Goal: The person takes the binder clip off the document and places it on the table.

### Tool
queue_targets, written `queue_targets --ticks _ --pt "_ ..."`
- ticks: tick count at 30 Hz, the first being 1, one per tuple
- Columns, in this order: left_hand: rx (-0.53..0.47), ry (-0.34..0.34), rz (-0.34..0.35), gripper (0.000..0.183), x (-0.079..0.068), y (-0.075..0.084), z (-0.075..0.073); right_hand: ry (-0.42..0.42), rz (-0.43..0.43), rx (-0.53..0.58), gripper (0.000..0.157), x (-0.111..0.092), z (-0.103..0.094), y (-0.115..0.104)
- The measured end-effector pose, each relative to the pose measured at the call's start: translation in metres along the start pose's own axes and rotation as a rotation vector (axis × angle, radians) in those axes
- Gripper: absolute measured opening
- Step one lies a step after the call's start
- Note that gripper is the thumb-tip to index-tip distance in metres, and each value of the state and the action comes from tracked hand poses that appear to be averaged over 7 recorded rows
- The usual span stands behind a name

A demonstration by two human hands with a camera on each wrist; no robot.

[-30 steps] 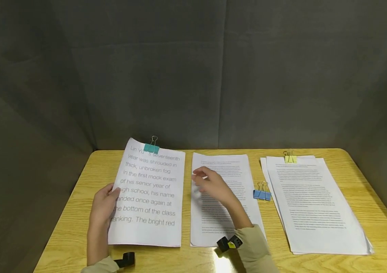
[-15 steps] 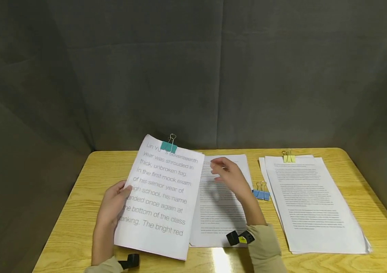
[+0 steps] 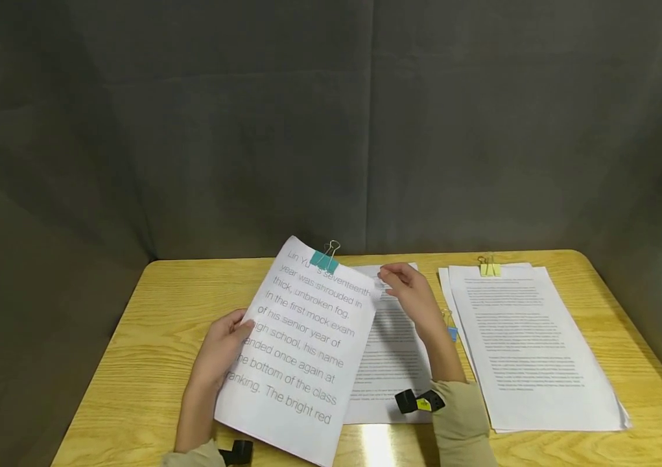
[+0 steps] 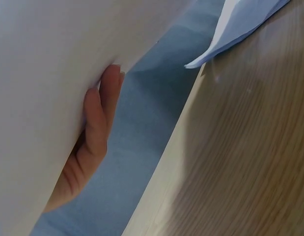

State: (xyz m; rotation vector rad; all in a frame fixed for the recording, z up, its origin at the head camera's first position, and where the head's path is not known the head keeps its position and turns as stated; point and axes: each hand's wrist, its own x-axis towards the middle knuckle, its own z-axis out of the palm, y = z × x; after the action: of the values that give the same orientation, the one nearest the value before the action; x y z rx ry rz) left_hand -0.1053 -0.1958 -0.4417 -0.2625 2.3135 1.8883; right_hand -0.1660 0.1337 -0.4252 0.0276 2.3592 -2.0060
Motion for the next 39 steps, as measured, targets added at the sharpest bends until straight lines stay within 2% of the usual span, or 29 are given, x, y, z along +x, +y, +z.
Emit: queue_targets --ticks 9,20,29,33,39 --pt "0.037 -0.067 0.023 0.034 -0.005 0.003 0.010 -0.011 0.036 -0.018 0.040 0.002 -0.002 0.003" --pt "0.036 -0.129 0.065 0.032 -0.007 0.003 0.012 -0.080 0.041 -0.140 0.048 0.001 -0.004 0.006" --pt "0.069 -0.226 0.088 0.030 -0.009 0.006 0.013 -0.141 -0.004 -0.093 0.046 0.003 -0.004 0.010" --pt "0.076 -0.240 0.096 0.031 -0.010 0.006 0.013 -0.132 0.007 -0.083 0.047 0.004 -0.004 0.012" --pt "0.069 -0.276 0.116 0.030 -0.010 0.007 0.012 -0.121 0.051 -0.011 0.054 0.004 -0.007 0.009"
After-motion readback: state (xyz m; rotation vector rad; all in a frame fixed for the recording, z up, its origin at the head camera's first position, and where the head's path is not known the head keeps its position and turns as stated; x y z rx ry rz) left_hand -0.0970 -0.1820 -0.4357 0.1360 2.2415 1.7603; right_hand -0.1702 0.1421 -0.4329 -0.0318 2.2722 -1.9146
